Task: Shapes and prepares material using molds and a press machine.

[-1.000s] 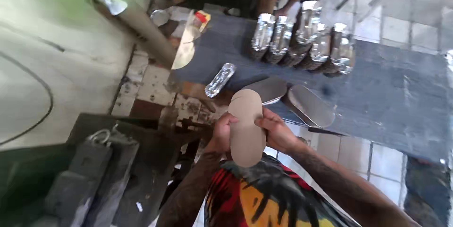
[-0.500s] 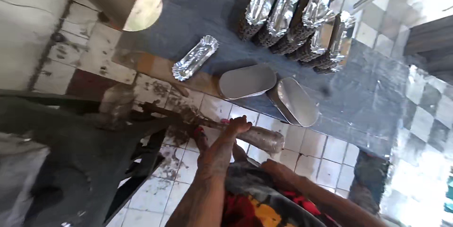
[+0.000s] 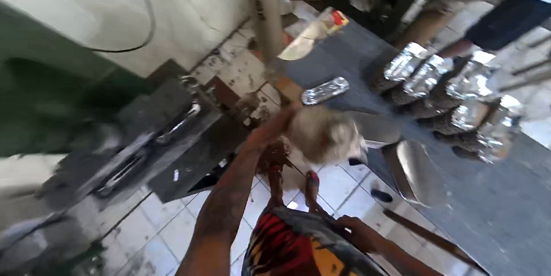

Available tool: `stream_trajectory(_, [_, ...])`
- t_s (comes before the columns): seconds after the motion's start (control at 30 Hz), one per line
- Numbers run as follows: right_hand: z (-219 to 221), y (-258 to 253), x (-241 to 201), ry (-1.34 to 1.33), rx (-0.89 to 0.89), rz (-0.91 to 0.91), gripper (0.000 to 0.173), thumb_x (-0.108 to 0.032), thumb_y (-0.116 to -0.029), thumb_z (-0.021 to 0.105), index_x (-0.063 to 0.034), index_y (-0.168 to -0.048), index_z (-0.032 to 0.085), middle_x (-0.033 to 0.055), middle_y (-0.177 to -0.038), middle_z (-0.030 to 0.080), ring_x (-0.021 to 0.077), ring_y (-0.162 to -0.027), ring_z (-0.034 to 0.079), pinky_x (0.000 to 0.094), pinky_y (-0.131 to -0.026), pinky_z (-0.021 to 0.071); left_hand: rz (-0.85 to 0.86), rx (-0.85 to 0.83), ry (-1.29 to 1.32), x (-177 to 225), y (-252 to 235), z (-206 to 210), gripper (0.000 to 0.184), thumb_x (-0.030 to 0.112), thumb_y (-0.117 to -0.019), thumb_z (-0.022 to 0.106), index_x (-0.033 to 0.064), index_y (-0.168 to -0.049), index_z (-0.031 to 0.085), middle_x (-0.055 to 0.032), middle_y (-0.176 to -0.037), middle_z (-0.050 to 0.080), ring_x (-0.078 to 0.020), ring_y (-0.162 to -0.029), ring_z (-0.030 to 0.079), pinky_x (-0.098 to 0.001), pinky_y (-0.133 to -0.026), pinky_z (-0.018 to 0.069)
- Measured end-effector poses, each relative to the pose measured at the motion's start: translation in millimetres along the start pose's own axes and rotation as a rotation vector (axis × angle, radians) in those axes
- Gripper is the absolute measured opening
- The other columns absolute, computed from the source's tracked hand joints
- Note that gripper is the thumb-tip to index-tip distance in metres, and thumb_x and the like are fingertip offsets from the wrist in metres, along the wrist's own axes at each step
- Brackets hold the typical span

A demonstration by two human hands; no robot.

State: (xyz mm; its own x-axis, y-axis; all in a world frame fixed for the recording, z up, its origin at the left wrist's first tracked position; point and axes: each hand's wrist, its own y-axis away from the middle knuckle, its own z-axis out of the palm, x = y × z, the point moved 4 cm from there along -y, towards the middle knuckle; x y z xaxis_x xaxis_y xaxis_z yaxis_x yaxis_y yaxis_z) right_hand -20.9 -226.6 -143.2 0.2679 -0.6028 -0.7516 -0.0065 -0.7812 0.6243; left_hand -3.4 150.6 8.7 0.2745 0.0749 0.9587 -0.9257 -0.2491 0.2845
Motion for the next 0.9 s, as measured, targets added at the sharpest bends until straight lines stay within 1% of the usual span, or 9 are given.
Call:
stream_trajectory(0.07, [-8.4, -14.8, -12.7, -0.056, 0.102, -0.061, 0.03, -0.016, -0.0979, 0.065, -0.0005, -0.123, 0.071, 0.0188, -0.12, 0.07, 0.0271, -0.113, 0.067, 0.043, -0.105, 0.051, 0.122, 0.321, 0.266, 23.0, -1.9, -55.9, 0.035, 0.032, -0.1107, 0.033, 0.0122, -0.12, 0.06, 0.0034, -0.1, 0.069, -0.0032, -0.09, 0.065, -0.026, -0.082, 0.0576])
stream_trajectory(0.17, [-26.4, -43.5, -58.7, -0.076, 0.305, -0.184, 0.028, -0.012, -0.0952, 0.066, 0.0029, -0.119, 0.071, 0.0186, -0.114, 0.072, 0.024, -0.106, 0.069, 0.0404, -0.098, 0.0546, 0.265, 0.498, -0.001, 21.8, 20.7, -85.9, 0.046, 0.022, -0.1121, 0.027, -0.0012, -0.147, 0.045, -0.0146, -0.14, 0.056, -0.0145, -0.127, 0.055, -0.0353, -0.11, 0.0448])
stream_trajectory(0.27, [-44.0, -78.5, -117.7, -0.081, 0.478, -0.286, 0.024, -0.005, -0.0937, 0.063, 0.0041, -0.114, 0.071, 0.0171, -0.112, 0.072, 0.0207, -0.105, 0.069, 0.0391, -0.097, 0.0563, -0.069, 0.553, -0.664, -32.6, 69.4, -126.3, 0.063, 0.047, -0.1113, 0.026, 0.0, -0.143, 0.052, -0.0256, -0.133, 0.062, -0.0382, -0.126, 0.059, -0.0628, -0.106, 0.045])
stream_trajectory(0.33, [-53.8, -106.4, -164.3, -0.058, 0.565, -0.356, 0.024, -0.002, -0.0927, 0.061, 0.0055, -0.114, 0.07, 0.0174, -0.111, 0.072, 0.0201, -0.105, 0.069, 0.0387, -0.095, 0.0569, -0.361, 0.649, -0.835, -67.9, 109.6, -186.8, 0.074, 0.064, -0.1046, 0.033, 0.0032, -0.139, 0.058, -0.0281, -0.127, 0.065, -0.0473, -0.121, 0.06, -0.072, -0.101, 0.0433])
stream_trajectory(0.5, [-47.8, -175.2, -297.2, 0.478, 0.675, -0.859, 0.029, 0.005, -0.09, 0.056, 0.0002, -0.111, 0.075, 0.017, -0.109, 0.075, 0.0323, -0.106, 0.071, 0.0476, -0.097, 0.0566, -0.257, 0.313, -0.991, -68.4, 215.0, -209.2, 0.041, 0.036, -0.1092, 0.046, 0.0039, -0.109, 0.072, -0.0211, -0.097, 0.071, -0.0397, -0.095, 0.07, -0.0635, -0.087, 0.0535])
stream_trajectory(0.6, [-20.6, -230.4, -353.7, 0.927, 0.467, -1.104, 0.022, 0.001, -0.0903, 0.066, -0.0068, -0.108, 0.077, 0.0109, -0.113, 0.076, 0.0308, -0.107, 0.072, 0.0527, -0.099, 0.0549, -0.382, 0.078, -1.075, -99.4, 273.1, -244.7, 0.048, 0.038, -0.1097, 0.043, 0.0, -0.1, 0.071, -0.0225, -0.1, 0.069, -0.0407, -0.101, 0.067, -0.0647, -0.091, 0.0492])
stream_trajectory(0.73, [2.7, -316.5, -401.9, 1.196, 0.221, -0.973, 0.026, -0.001, -0.0987, 0.059, -0.008, -0.119, 0.073, 0.0094, -0.128, 0.07, 0.03, -0.127, 0.062, 0.0639, -0.112, 0.0409, -0.299, 0.025, -1.163, -121.0, 317.0, -272.0, 0.042, 0.03, -0.1105, 0.043, -0.0026, -0.116, 0.069, -0.0258, -0.122, 0.066, -0.0435, -0.121, 0.061, -0.0621, -0.105, 0.0452])
stream_trajectory(0.83, [54.3, -329.9, -425.8, 1.126, 0.069, -0.725, 0.035, -0.008, -0.1033, 0.054, -0.0056, -0.138, 0.061, 0.0131, -0.147, 0.057, 0.0355, -0.141, 0.049, 0.0725, -0.117, 0.0249, -0.054, 0.06, -1.049, -74.1, 349.6, -204.2, 0.03, 0.019, -0.1056, 0.052, -0.0022, -0.101, 0.073, -0.0224, -0.097, 0.071, -0.0385, -0.094, 0.071, -0.0554, -0.085, 0.0573])
stream_trajectory(0.9, [112.4, -335.0, -441.3, 1.057, 0.071, -0.807, 0.032, -0.015, -0.1046, 0.054, -0.0071, -0.134, 0.064, 0.0086, -0.143, 0.06, 0.0306, -0.135, 0.054, 0.0659, -0.116, 0.032, 0.058, 0.016, -0.845, -50.1, 364.1, -159.8, 0.028, 0.019, -0.1019, 0.056, 0.001, -0.089, 0.073, -0.0149, -0.081, 0.069, -0.0292, -0.077, 0.07, -0.0478, -0.073, 0.0588])
